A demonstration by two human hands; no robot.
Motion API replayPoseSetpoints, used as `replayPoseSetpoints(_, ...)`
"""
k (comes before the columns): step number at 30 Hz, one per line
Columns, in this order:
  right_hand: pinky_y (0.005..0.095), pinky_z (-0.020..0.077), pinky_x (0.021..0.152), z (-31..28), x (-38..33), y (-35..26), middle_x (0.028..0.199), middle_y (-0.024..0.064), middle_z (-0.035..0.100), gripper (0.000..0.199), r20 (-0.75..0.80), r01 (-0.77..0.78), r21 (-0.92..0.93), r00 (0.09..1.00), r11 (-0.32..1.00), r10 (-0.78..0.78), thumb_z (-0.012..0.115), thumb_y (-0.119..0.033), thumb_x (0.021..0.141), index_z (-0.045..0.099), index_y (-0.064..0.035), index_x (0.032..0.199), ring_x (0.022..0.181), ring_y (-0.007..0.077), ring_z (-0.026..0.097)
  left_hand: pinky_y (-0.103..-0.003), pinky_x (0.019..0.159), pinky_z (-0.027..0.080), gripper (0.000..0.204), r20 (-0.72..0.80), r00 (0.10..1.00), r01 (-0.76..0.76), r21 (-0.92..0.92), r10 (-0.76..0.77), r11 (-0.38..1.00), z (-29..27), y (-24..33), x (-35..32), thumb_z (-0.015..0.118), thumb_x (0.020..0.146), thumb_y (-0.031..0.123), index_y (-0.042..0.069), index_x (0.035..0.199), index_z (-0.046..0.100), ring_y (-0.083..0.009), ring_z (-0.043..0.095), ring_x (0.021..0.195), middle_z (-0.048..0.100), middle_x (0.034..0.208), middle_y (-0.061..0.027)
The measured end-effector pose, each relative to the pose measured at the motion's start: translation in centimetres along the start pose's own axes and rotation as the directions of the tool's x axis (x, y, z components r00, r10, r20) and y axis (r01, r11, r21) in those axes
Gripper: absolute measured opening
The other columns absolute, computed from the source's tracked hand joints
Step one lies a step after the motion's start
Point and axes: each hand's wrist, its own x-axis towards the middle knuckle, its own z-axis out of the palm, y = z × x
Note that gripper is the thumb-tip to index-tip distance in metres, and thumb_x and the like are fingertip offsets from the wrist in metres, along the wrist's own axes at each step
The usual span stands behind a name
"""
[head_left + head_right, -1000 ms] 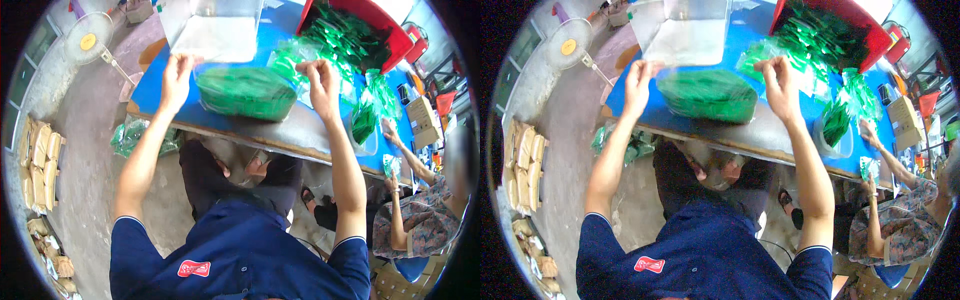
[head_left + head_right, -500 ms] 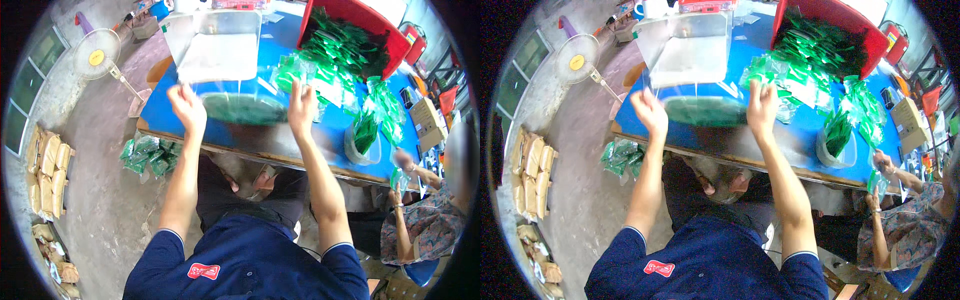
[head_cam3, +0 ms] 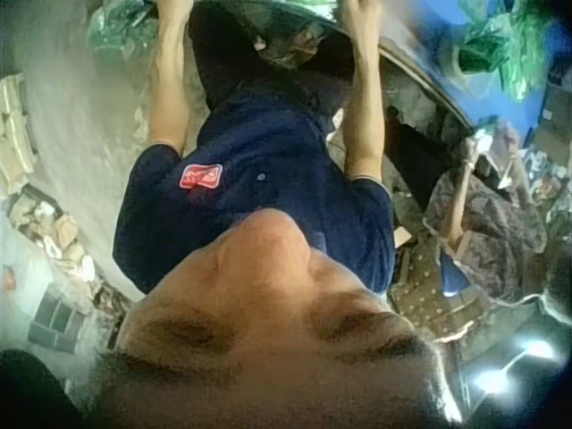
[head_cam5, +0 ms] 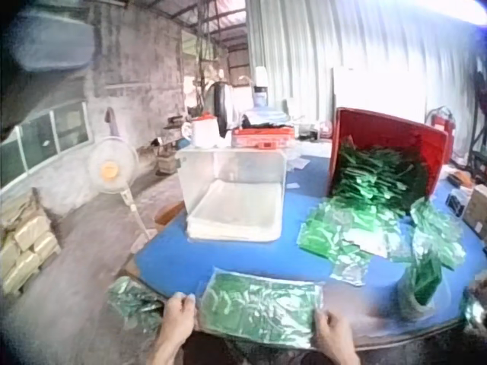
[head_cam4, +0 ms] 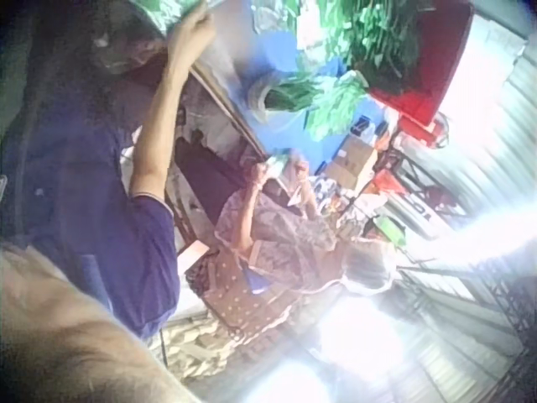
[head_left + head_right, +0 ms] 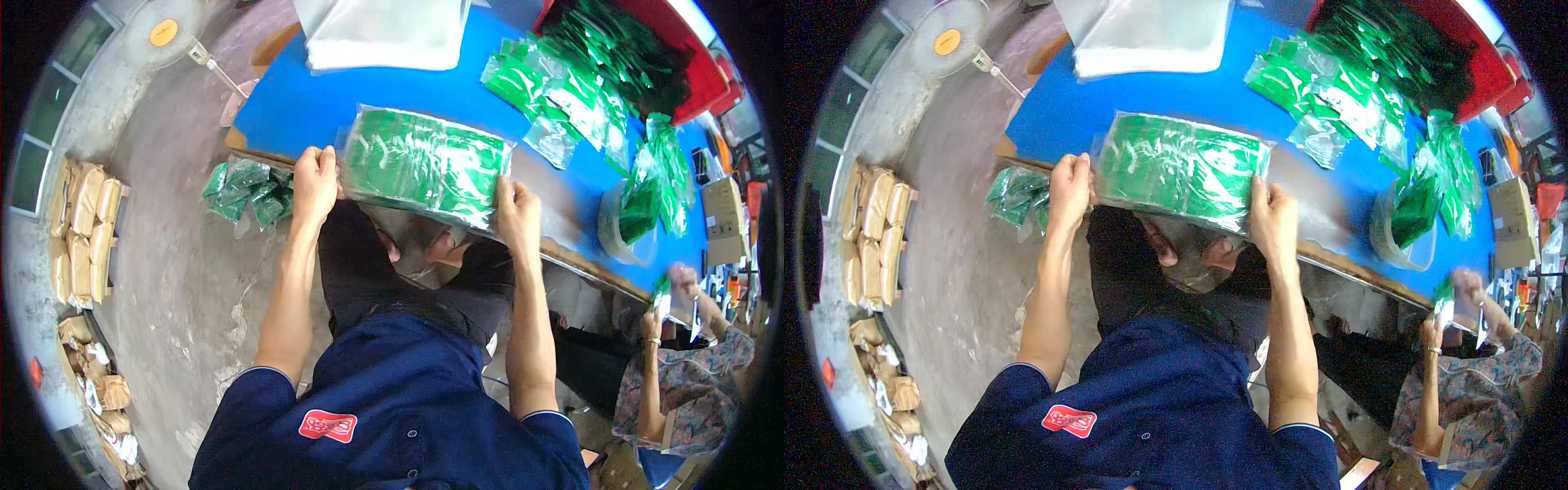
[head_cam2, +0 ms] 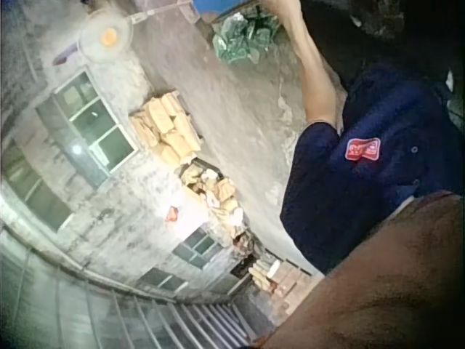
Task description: The recorder is counting and placing green packets into larger clear plastic bags.
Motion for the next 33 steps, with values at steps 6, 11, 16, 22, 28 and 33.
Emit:
replayPoseSetpoints(6,0.0462,0.0471,0.094,1.5,0.1,-12.8,0.108,0.0208,0.063,0.039,-0.097,0.647,-0.014,0.758,0.762,-0.645,0.074,-0.020,0.085,0.060,-0.0002,0.116,0.104,0.0383,0.061,-0.027,0.043,0.044,0.030,-0.005,1.000,0.021,-0.161,-0.023,0.987,-0.5,0.2,-0.6,0.049,0.105,0.022,0.004,0.081,0.051,-0.0101,0.049,0.047,0.050,0.063,-0.0008)
replayPoseSetpoints(11,0.0520,0.0388,0.101,6.9,4.4,-8.8,0.110,0.0211,0.065,0.049,0.325,0.450,-0.440,0.886,0.777,-0.329,0.054,-0.046,0.096,0.064,-0.0020,0.115,0.109,0.0422,0.058,-0.027,0.048,0.045,0.020,-0.029,0.999,-0.022,-0.219,0.016,0.976,-1.0,0.8,-1.0,0.051,0.104,0.018,0.004,0.089,0.051,-0.0103,0.051,0.052,0.052,0.067,-0.0006)
replayPoseSetpoints(16,0.0497,0.0412,0.097,8.2,3.8,-8.4,0.106,0.0199,0.066,0.040,0.216,0.500,-0.461,0.864,0.733,-0.454,0.049,-0.039,0.099,0.067,-0.0048,0.111,0.104,0.0382,0.060,-0.040,0.107,0.039,0.038,0.084,0.567,-0.800,0.292,0.820,0.524,0.7,9.0,-2.9,0.065,0.094,0.012,0.001,0.128,0.053,-0.0300,0.054,0.121,0.057,0.129,-0.0183)
replayPoseSetpoints(22,0.0506,0.0402,0.099,6.0,3.2,-6.5,0.106,0.0222,0.065,0.041,0.113,0.554,-0.332,0.827,0.763,-0.551,0.058,-0.038,0.094,0.064,-0.0025,0.114,0.109,0.0409,0.057,-0.050,0.119,0.023,0.080,0.190,0.891,-0.436,0.610,0.412,0.662,4.2,2.5,1.7,0.054,0.097,0.053,-0.001,0.151,0.030,-0.0462,0.030,0.142,0.033,0.151,-0.0327)
replayPoseSetpoints(28,0.0527,0.0434,0.098,3.6,0.6,-4.4,0.113,0.0338,0.062,0.075,-0.136,0.060,-0.177,0.987,0.982,-0.084,0.058,-0.050,0.094,0.033,-0.0017,0.147,0.114,0.0482,0.057,-0.042,0.105,0.039,0.078,-0.208,0.964,-0.142,0.122,0.165,0.982,3.2,-2.4,-6.6,0.057,0.098,0.051,-0.010,0.142,0.037,-0.0323,0.050,0.120,0.047,0.134,-0.0246)
replayPoseSetpoints(33,0.0519,0.0492,0.088,3.7,2.6,-3.7,0.102,0.0331,0.067,0.071,-0.097,0.103,0.059,0.991,0.993,-0.097,0.060,-0.056,0.092,0.048,0.0019,0.131,0.098,0.0493,0.065,-0.032,0.085,0.049,0.066,0.032,0.960,0.264,-0.417,-0.277,0.869,3.4,-3.7,-6.8,0.052,0.101,0.055,-0.008,0.119,0.063,-0.0159,0.059,0.097,0.064,0.110,-0.0091)
